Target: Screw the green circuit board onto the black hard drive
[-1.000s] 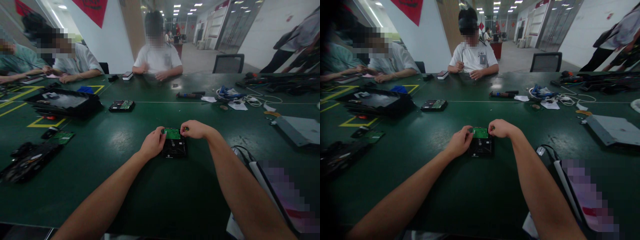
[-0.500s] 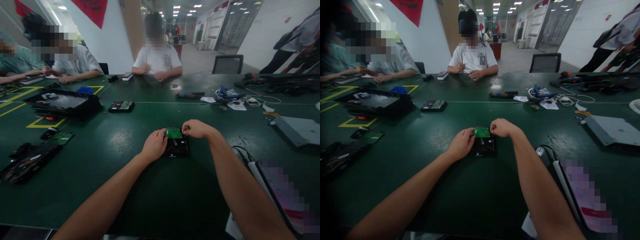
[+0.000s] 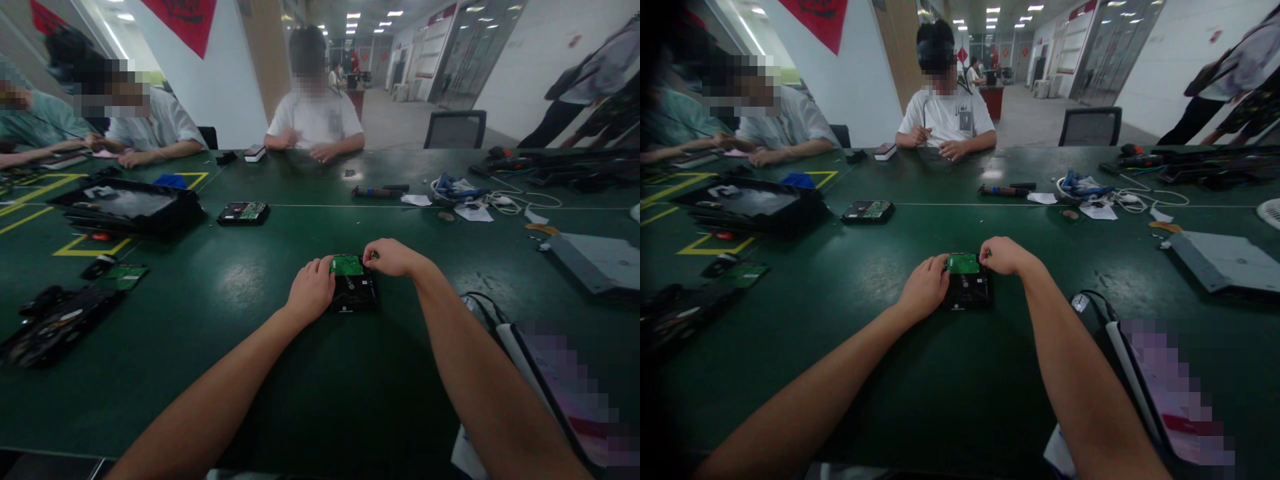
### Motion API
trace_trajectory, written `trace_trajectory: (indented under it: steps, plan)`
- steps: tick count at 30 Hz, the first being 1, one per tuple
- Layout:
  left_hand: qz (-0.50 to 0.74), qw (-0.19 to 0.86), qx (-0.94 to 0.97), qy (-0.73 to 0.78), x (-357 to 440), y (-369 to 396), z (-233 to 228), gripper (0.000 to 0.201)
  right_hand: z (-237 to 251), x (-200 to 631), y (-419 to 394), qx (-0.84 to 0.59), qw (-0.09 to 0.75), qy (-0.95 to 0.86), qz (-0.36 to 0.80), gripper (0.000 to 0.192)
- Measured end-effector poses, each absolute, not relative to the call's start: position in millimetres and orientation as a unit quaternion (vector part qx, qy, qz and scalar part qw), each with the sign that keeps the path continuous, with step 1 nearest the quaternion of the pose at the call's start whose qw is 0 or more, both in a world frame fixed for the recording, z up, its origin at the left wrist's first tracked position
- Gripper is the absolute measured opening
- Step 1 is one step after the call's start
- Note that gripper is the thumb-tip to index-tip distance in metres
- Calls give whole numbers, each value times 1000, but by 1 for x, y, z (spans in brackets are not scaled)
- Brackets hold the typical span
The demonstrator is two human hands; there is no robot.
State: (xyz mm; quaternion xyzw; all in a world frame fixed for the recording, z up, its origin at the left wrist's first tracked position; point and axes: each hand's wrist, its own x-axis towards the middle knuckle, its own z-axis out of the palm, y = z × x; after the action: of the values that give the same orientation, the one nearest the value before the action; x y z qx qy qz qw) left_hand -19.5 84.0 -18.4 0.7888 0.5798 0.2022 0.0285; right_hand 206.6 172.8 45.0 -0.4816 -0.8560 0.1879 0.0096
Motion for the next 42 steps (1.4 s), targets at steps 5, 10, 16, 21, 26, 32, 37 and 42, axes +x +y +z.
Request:
trace_trajectory:
  steps: [5,10,16,21,26,32,37,42]
  plan:
    - [207,31,788,579,-21,84,-19,39,45,209,173,-484,11,-854,192,15]
    - [202,26,787,582,-22,83,-19,44,44,209,174,-481,12,-855,196,14]
    - [256,48,772,580,-27,85,-20,35,45,209,174,-480,11,-855,196,13]
    - [287,77,750,591,-33,90,-22,10,45,209,174,-478,11,-857,194,13]
    - [291,96,743,595,-35,95,-22,14,43,209,175,-477,12,-858,188,13]
    - [334,119,742,569,-34,101,-19,19,42,208,174,-479,15,-857,187,12]
    - [281,114,724,620,-13,116,-20,39,42,207,174,-483,18,-856,185,12]
    - [302,108,709,628,5,123,-20,41,43,208,174,-479,15,-858,183,12]
